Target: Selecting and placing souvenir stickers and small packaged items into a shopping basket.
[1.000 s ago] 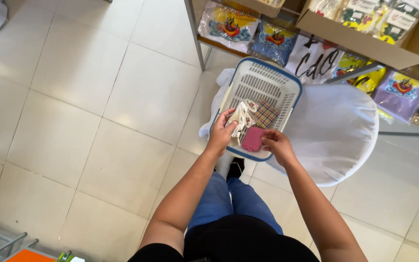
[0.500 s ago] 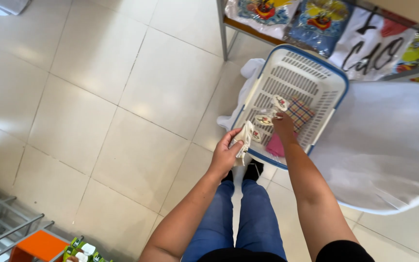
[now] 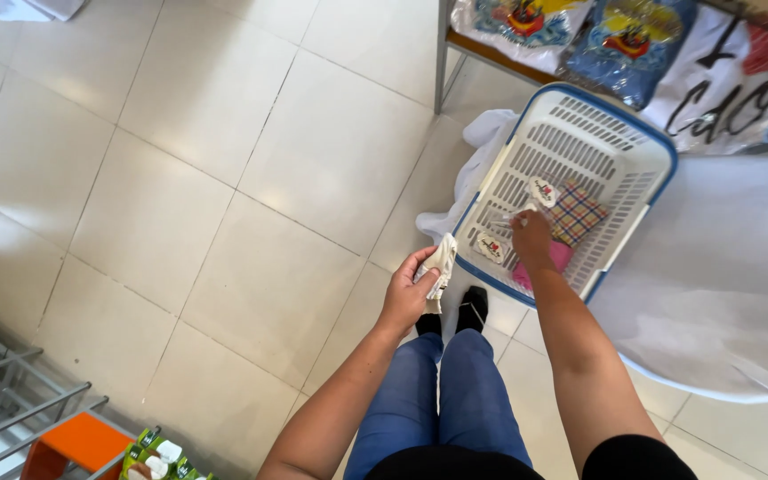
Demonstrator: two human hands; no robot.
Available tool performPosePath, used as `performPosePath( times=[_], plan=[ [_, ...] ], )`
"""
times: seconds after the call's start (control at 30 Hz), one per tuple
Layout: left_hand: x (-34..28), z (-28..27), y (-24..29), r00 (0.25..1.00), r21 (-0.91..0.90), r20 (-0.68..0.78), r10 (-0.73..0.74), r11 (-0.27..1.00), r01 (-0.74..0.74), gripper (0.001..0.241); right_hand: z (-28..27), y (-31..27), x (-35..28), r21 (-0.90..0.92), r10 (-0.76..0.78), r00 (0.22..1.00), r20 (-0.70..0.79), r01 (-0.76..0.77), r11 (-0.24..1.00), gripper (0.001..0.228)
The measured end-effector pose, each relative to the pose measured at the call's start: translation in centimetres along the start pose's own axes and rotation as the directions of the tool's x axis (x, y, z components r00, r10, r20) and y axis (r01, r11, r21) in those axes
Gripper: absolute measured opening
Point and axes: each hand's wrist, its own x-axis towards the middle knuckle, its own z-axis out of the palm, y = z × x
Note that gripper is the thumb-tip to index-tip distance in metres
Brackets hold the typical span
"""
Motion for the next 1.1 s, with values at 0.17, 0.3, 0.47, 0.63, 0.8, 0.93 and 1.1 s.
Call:
performPosePath(
  times=[0.17,0.3,0.47,0.63,0.8,0.93,1.1],
  plan=[
    [-1.4,1.2,2.9,0.998,0.011,0.057,0.041,0.999,-0.041,0.045,-8.1,-7.9,-6.0,0.184,0.159,0.987,0.015,-0.159,0.970,0.026],
    [-2.4,1.6,5.0,0.990,0.060,0.113,0.081,0.994,-0.088,0.049,-15.2,-13.9,-11.1,0.598,0.204,0.979,0.030,-0.181,0.781,0.026],
    [-3.3,2.9,9.0,0.976,0.026,0.155,0.156,0.986,-0.162,0.057,-23.6,-23.0,-16.0,0.845,0.125,0.992,0.027,-0.089,0.528,0.025],
    [-5.9,6.7,18.0,0.910,0.077,0.285,0.300,0.940,-0.333,0.059,-29.1,-26.7,-17.3,0.844,0.027,0.998,-0.052,0.030,0.535,0.024],
    [-7.2,8.7,20.0,0.865,0.182,0.340,0.369,0.876,-0.446,0.057,-33.3,-27.5,-17.3,0.881,0.067,0.995,-0.078,0.037,0.472,0.026],
    [-7.5,8.4,19.8,0.868,0.201,0.293,0.401,0.862,-0.466,0.065,-36.4,-30.6,-19.8,0.897,0.077,0.993,-0.085,0.043,0.440,0.031],
    [-7.2,7.8,19.4,0.864,0.116,0.472,0.177,0.959,-0.260,0.056,-38.2,-31.9,-21.7,0.925,0.059,0.996,-0.072,0.045,0.378,0.044]
  ],
)
